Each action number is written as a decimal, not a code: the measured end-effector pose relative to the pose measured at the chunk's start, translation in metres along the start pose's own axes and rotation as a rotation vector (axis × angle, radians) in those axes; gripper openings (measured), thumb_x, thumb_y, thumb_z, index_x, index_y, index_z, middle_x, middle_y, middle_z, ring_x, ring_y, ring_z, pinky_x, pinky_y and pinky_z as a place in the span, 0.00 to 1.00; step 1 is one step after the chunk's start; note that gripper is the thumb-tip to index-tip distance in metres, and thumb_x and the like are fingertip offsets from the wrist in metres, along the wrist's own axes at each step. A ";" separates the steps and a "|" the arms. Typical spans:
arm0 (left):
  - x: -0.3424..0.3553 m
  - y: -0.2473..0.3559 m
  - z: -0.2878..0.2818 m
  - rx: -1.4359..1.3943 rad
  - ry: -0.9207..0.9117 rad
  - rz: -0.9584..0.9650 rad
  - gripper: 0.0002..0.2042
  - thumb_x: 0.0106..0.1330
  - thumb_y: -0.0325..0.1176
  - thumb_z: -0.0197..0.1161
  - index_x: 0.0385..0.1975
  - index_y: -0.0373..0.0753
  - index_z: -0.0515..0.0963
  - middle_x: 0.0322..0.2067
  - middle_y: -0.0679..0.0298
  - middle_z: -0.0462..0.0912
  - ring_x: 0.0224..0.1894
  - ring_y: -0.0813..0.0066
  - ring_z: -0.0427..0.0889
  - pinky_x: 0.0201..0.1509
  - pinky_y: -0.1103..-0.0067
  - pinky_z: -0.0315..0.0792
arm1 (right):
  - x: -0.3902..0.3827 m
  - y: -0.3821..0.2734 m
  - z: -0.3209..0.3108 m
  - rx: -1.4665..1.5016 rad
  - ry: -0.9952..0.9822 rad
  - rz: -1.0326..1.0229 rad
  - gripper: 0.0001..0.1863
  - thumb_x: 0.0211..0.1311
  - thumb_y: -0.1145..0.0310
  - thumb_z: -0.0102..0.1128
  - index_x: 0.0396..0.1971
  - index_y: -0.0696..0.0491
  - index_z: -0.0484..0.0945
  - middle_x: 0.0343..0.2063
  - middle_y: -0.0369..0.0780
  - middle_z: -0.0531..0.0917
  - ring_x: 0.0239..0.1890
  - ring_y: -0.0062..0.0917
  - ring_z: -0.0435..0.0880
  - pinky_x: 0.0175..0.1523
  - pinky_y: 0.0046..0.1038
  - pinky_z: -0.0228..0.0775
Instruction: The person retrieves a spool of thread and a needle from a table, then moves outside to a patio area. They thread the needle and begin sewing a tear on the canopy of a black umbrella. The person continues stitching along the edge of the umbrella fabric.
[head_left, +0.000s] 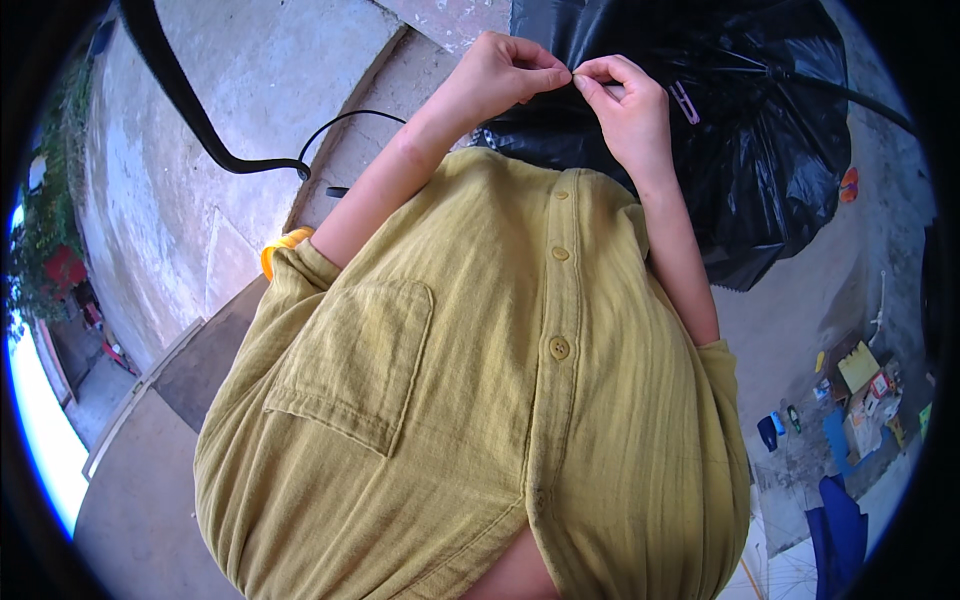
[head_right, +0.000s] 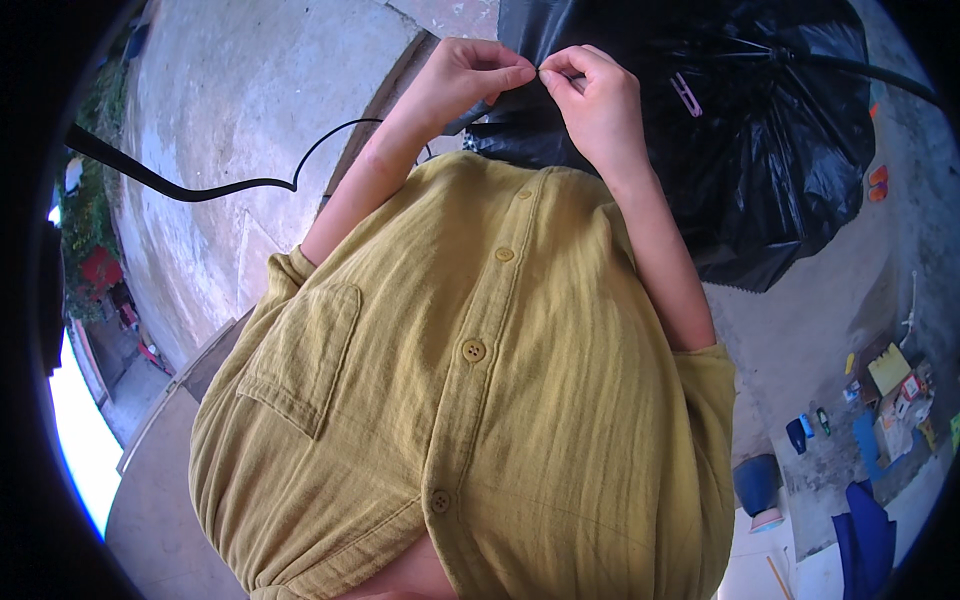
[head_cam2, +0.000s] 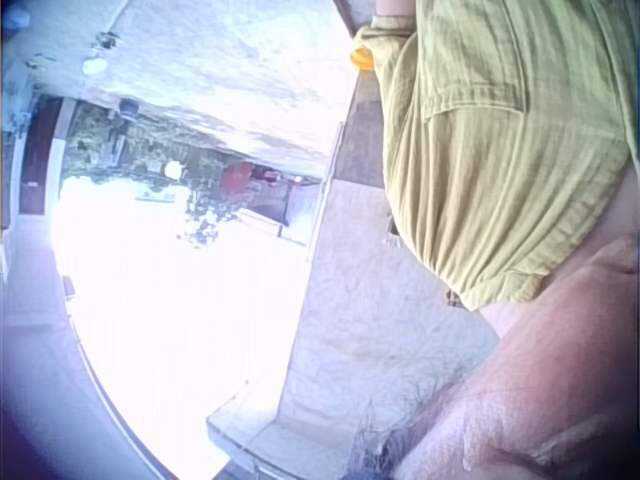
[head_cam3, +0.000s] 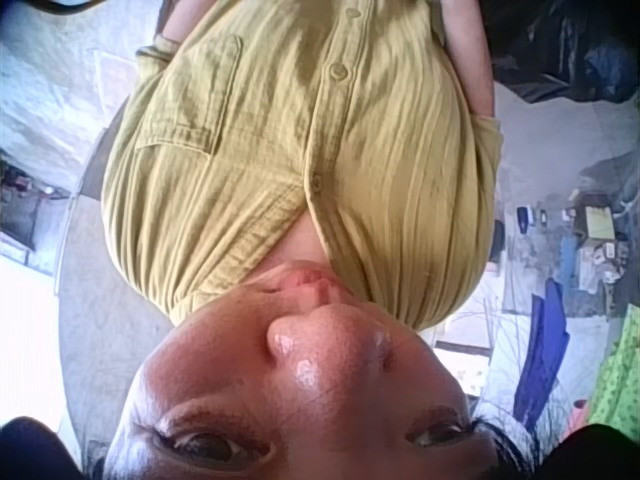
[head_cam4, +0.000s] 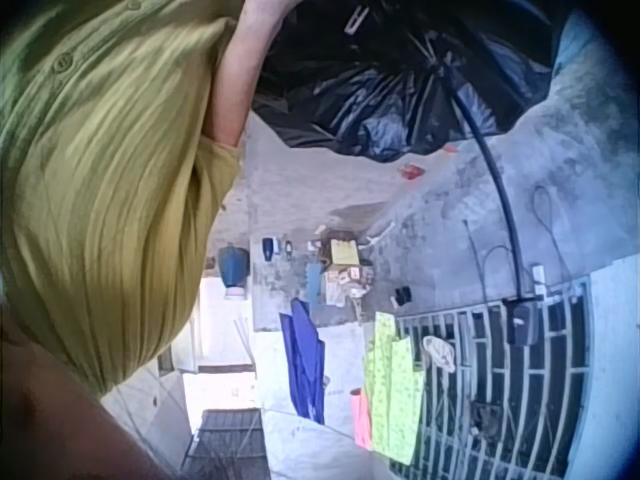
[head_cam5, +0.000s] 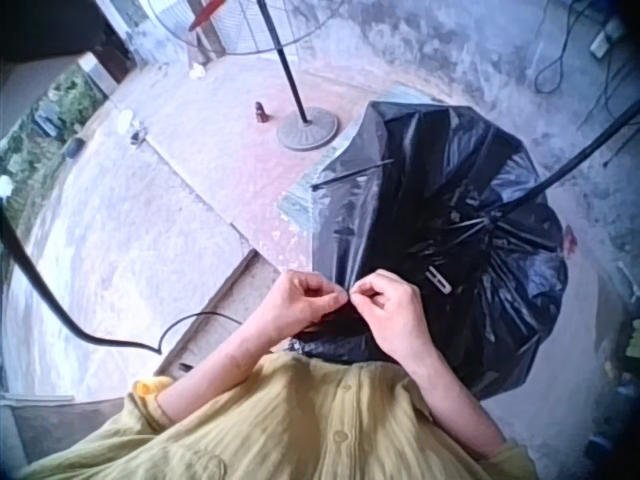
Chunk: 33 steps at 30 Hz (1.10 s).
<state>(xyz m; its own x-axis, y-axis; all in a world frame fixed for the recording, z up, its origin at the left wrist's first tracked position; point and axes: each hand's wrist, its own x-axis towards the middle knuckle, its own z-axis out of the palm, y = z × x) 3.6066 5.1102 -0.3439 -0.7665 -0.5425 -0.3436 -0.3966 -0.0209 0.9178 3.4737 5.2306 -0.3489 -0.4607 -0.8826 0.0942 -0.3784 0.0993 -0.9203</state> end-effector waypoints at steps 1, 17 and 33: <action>0.000 -0.001 0.000 -0.025 -0.006 0.008 0.08 0.58 0.33 0.64 0.31 0.36 0.82 0.20 0.71 0.77 0.22 0.87 0.69 0.27 0.87 0.65 | -0.001 0.000 -0.001 0.049 0.004 0.034 0.05 0.55 0.77 0.60 0.32 0.59 0.78 0.28 0.37 0.81 0.26 0.19 0.80 0.34 0.18 0.73; -0.001 -0.037 -0.010 -0.225 0.062 -0.097 0.10 0.58 0.34 0.64 0.36 0.36 0.82 0.23 0.71 0.79 0.22 0.87 0.68 0.28 0.88 0.63 | 0.000 -0.034 -0.093 0.020 0.084 0.100 0.27 0.66 0.70 0.48 0.63 0.50 0.53 0.51 0.49 0.75 0.46 0.34 0.81 0.53 0.33 0.72; -0.003 -0.043 0.008 -0.236 0.147 -0.194 0.12 0.57 0.37 0.66 0.37 0.36 0.82 0.29 0.69 0.82 0.30 0.86 0.75 0.31 0.87 0.65 | 0.021 0.031 -0.011 0.041 -0.317 0.169 0.11 0.66 0.72 0.47 0.46 0.54 0.74 0.21 0.34 0.78 0.20 0.12 0.73 0.28 0.14 0.67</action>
<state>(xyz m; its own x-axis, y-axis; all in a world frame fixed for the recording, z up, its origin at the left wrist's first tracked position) 3.6218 5.1191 -0.3846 -0.6005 -0.6244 -0.4996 -0.3871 -0.3197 0.8648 3.4432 5.2203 -0.3713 -0.2401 -0.9545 -0.1770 -0.2831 0.2432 -0.9278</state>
